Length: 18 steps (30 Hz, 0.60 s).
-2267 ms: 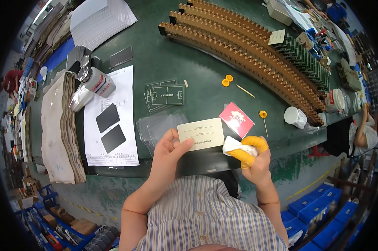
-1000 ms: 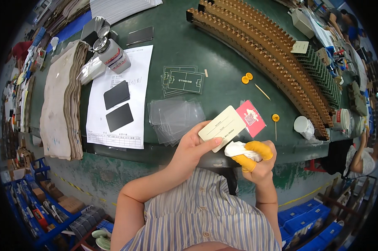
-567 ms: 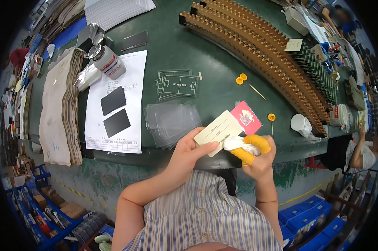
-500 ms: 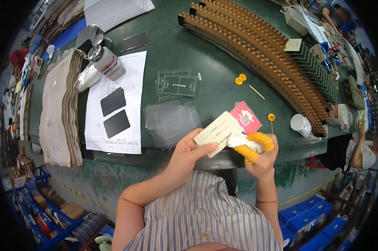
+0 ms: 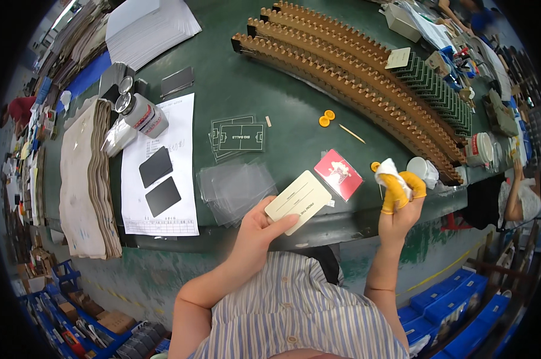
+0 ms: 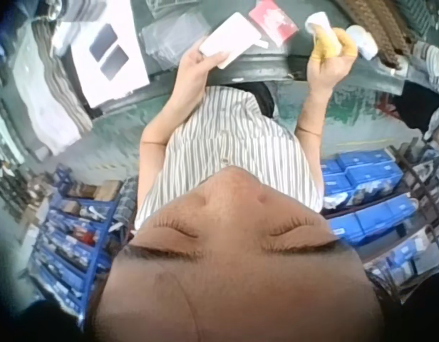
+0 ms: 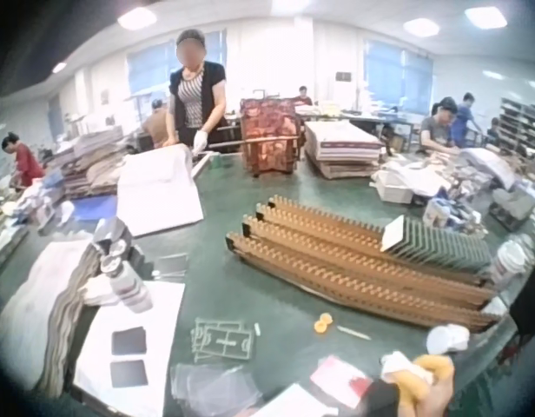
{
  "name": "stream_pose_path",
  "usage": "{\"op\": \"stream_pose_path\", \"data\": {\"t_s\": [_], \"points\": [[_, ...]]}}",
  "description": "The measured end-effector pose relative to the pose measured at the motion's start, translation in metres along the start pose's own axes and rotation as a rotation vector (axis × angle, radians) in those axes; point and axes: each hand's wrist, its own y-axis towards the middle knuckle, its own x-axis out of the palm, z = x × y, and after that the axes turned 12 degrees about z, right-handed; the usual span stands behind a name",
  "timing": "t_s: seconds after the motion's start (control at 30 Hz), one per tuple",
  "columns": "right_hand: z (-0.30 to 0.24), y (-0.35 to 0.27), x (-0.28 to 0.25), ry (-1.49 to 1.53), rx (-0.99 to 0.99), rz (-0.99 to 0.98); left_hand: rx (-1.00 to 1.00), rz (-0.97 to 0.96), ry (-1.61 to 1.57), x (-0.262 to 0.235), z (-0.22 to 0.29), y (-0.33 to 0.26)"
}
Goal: The person cleans small rectangular cards at a workbench. They use a wooden stick to scrape the surface of the cards and a white cloth to wipe them. The person handles the cards one by one, flipping them over to clean both sides.
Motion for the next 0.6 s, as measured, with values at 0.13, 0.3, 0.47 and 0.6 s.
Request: {"op": "stream_pose_path", "data": {"t_s": [0.13,0.3,0.47,0.6], "points": [[0.021,0.000,-0.010,-0.091,0.049,0.077,0.022,-0.015,0.041,0.001,0.001,-0.002],[0.031,0.004,-0.026,-0.341,0.127,-0.232,0.088,-0.012,0.127,0.005,0.001,-0.006],[0.013,0.003,-0.034,-0.357,0.182,-0.198,0.296,-0.072,0.311,0.004,-0.005,0.002],[-0.013,-0.006,-0.034,-0.045,0.266,-0.151,0.285,-0.078,0.229,0.012,-0.007,0.002]]}}
